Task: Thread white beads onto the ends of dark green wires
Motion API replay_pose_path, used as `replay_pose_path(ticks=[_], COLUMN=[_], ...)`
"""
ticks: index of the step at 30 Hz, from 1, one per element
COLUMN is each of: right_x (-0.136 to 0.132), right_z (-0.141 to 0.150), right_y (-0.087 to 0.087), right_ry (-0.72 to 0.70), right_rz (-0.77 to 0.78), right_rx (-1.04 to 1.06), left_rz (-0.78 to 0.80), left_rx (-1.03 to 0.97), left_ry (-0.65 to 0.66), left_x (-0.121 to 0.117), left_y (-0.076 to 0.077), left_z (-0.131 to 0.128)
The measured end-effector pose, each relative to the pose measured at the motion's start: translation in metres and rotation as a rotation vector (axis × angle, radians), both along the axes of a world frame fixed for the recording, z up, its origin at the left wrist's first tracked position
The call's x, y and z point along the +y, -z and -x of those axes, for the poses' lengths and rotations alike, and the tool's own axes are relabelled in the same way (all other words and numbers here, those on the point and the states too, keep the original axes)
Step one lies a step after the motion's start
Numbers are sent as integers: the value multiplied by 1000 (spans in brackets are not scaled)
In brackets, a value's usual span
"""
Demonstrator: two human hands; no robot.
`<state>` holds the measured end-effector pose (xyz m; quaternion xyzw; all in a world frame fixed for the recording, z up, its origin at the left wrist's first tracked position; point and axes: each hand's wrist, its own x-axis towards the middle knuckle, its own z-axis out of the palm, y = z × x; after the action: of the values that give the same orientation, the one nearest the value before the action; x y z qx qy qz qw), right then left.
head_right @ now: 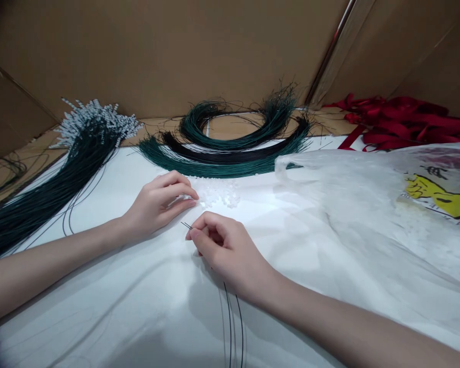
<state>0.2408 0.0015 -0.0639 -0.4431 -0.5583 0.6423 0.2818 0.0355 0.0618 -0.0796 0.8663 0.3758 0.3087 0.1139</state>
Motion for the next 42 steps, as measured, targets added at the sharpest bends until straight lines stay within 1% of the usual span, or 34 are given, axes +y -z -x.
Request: replay_pose_path(ticks=[5,9,12,15,20,23,26,32,34,36,37,39,42], right_x=[-1,-1,-1,-1,-1,-1,0,2,2,2,2,1,1], right_z=[0,1,2,2,1,0,0,2,2,2,2,2,1], right_y=[1,4,6,5,1,0,1,3,2,0,-2,-4,-5], right_ry=[-17,-15,-7,6,16,15,38,52,57,68,72,80,86], right_rz=[15,46,66,46,-7,-29,-16,41,33,17,9,-1,-15], right_rx=[57,136,158,140,81,51,83,225,215,168,137,78,21], left_rz=[-16,30,55,67,154,142,119,113,88,78,96,186,294], left_rx=[40,42,32,26,5,4,10,41,72,88,91,112,206], left_ry=[17,31,25,-5,-71,-116,-142,-181,-166,-138,-114,-56,3], left_x=[2,3,4,4,2,1,0,-1,-2,-1,-1,0,2], left_y=[3,2,2,1,-3,-4,-3,-3,-6,-13,-17,-27,-36], left_z=[-2,-5,-6,-5,-1,3,5,10,14,19,22,26,29])
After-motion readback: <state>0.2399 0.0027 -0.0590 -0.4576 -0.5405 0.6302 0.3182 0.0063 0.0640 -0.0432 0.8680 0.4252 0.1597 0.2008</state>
